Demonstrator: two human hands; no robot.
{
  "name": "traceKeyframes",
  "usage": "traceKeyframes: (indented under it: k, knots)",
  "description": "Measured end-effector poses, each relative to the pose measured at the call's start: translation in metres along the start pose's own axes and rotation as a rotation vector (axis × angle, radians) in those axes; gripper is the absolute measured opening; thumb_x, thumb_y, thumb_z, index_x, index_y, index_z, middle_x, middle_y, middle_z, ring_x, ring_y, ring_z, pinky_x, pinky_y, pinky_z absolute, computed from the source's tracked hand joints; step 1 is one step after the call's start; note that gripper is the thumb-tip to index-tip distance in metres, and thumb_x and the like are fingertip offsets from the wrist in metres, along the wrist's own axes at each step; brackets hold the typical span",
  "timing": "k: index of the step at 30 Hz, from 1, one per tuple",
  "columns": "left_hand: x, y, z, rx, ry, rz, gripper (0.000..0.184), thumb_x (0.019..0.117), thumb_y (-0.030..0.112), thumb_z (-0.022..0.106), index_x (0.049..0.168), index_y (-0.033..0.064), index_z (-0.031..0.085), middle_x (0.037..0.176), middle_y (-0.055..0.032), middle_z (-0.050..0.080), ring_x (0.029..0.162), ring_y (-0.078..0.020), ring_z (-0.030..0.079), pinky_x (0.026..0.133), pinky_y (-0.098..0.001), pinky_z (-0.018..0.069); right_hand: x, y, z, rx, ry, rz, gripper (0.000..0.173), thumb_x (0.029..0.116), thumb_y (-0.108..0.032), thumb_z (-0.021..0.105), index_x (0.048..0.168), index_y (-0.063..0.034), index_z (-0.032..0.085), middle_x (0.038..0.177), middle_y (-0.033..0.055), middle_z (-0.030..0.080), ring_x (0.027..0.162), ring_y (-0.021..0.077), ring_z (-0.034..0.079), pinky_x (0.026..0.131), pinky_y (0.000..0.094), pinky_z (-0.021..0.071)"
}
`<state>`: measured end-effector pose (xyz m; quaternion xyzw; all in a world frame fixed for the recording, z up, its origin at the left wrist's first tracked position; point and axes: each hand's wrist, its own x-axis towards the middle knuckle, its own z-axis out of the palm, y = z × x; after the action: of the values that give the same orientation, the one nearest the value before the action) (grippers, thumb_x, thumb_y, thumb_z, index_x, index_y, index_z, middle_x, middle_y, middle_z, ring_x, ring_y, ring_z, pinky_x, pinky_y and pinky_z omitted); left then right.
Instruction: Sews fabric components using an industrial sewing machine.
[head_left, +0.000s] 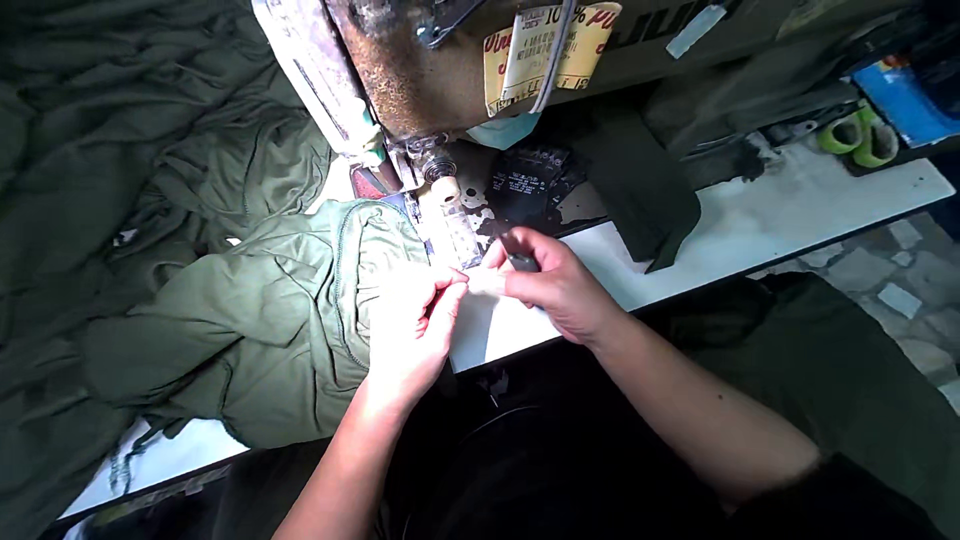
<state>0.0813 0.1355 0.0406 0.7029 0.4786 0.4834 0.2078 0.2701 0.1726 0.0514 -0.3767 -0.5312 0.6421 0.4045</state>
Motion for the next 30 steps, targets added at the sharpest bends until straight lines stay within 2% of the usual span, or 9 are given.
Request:
traceKeyframes:
  k: [2, 6, 12, 14, 16, 17, 19, 24, 30]
  knots:
    - [0.0, 0.001, 0.001, 0.043, -0.003, 0.031, 0.014, 0.0988, 0.009, 0.057, 0.092, 0.0017, 0.068, 0.087, -0.0006, 0.065, 0.085, 0.0022, 0.059, 0.081, -0.0131, 0.0475, -0.001, -0.003, 0.007, 0.071, 0.0, 0.061, 0.007, 0.0871, -0.005, 0.064, 0.087, -0.0111, 0.067, 0.068, -0.0036, 0.059, 0.048, -0.0015, 0.043, 0.044, 0.0122, 0.0334]
    - [0.0, 0.002, 0.001, 0.068, -0.023, 0.063, 0.016, 0.0987, 0.008, 0.057, 0.092, 0.0, 0.069, 0.086, -0.0018, 0.066, 0.084, 0.0029, 0.058, 0.081, -0.0109, 0.0455, -0.001, -0.006, 0.012, 0.027, -0.007, 0.062, 0.014, 0.0895, -0.006, 0.063, 0.077, -0.012, 0.061, 0.059, -0.0053, 0.05, 0.045, -0.0018, 0.04, 0.043, 0.0123, 0.032]
    - [-0.001, 0.001, 0.001, 0.058, -0.052, 0.037, 0.017, 0.098, 0.01, 0.058, 0.093, 0.0004, 0.071, 0.086, -0.0011, 0.065, 0.083, 0.0021, 0.057, 0.08, -0.0122, 0.0448, -0.002, -0.005, 0.012, -0.097, 0.003, 0.015, 0.018, 0.0888, -0.003, 0.058, 0.074, -0.0111, 0.055, 0.057, -0.0045, 0.045, 0.045, 0.0001, 0.037, 0.042, 0.0145, 0.0287]
    - [-0.002, 0.002, 0.001, 0.036, -0.05, -0.028, 0.016, 0.0978, 0.009, 0.056, 0.092, 0.0026, 0.07, 0.084, 0.0025, 0.064, 0.078, 0.0056, 0.057, 0.075, -0.0095, 0.0469, -0.002, -0.003, 0.01, -0.089, 0.015, 0.015, 0.016, 0.0903, -0.005, 0.058, 0.076, -0.0112, 0.055, 0.056, -0.0046, 0.043, 0.044, 0.0002, 0.035, 0.042, 0.0147, 0.0284]
    - [-0.001, 0.006, 0.001, -0.023, -0.03, -0.142, 0.014, 0.099, 0.01, 0.056, 0.091, 0.006, 0.067, 0.08, 0.0072, 0.061, 0.072, 0.007, 0.056, 0.067, -0.0092, 0.0475, -0.004, 0.001, 0.007, -0.062, -0.004, 0.011, 0.01, 0.0976, -0.015, 0.055, 0.088, -0.0119, 0.057, 0.059, -0.0053, 0.044, 0.046, -0.0005, 0.039, 0.043, 0.0133, 0.0327]
    - [0.0, 0.009, 0.002, -0.044, -0.006, -0.203, 0.014, 0.0993, 0.011, 0.057, 0.089, 0.0079, 0.066, 0.076, 0.0093, 0.059, 0.068, 0.0075, 0.055, 0.063, -0.0094, 0.0475, -0.006, 0.003, 0.006, -0.057, -0.021, 0.022, 0.014, 0.1007, -0.023, 0.048, 0.096, -0.0141, 0.057, 0.061, -0.0071, 0.044, 0.049, -0.0015, 0.042, 0.046, 0.0128, 0.0358]
    - [0.005, 0.014, 0.004, -0.067, 0.043, -0.298, 0.017, 0.0996, 0.012, 0.056, 0.084, 0.0119, 0.063, 0.069, 0.0119, 0.056, 0.062, 0.007, 0.054, 0.059, -0.0104, 0.0464, -0.012, 0.007, 0.009, -0.025, 0.005, 0.067, 0.023, 0.1017, -0.025, 0.037, 0.102, -0.0153, 0.057, 0.065, -0.0088, 0.047, 0.054, -0.002, 0.046, 0.051, 0.013, 0.0396]
    - [0.012, 0.02, 0.006, -0.088, 0.06, -0.338, 0.02, 0.1005, 0.012, 0.056, 0.081, 0.0137, 0.061, 0.066, 0.0113, 0.053, 0.058, 0.0052, 0.052, 0.055, -0.0105, 0.044, -0.024, 0.016, 0.017, 0.077, 0.062, 0.083, 0.014, 0.1013, -0.016, 0.05, 0.101, -0.0117, 0.063, 0.073, -0.0057, 0.056, 0.06, -0.0014, 0.052, 0.054, 0.0116, 0.0408]
    - [0.013, 0.023, 0.008, -0.039, 0.013, -0.244, 0.022, 0.0994, 0.009, 0.054, 0.079, 0.0131, 0.061, 0.063, 0.012, 0.051, 0.054, 0.0066, 0.047, 0.051, -0.009, 0.039, -0.018, 0.013, 0.022, 0.103, 0.073, 0.056, 0.015, 0.1019, -0.016, 0.05, 0.098, -0.0123, 0.063, 0.068, -0.0053, 0.054, 0.054, -0.0019, 0.048, 0.05, 0.0106, 0.0383]
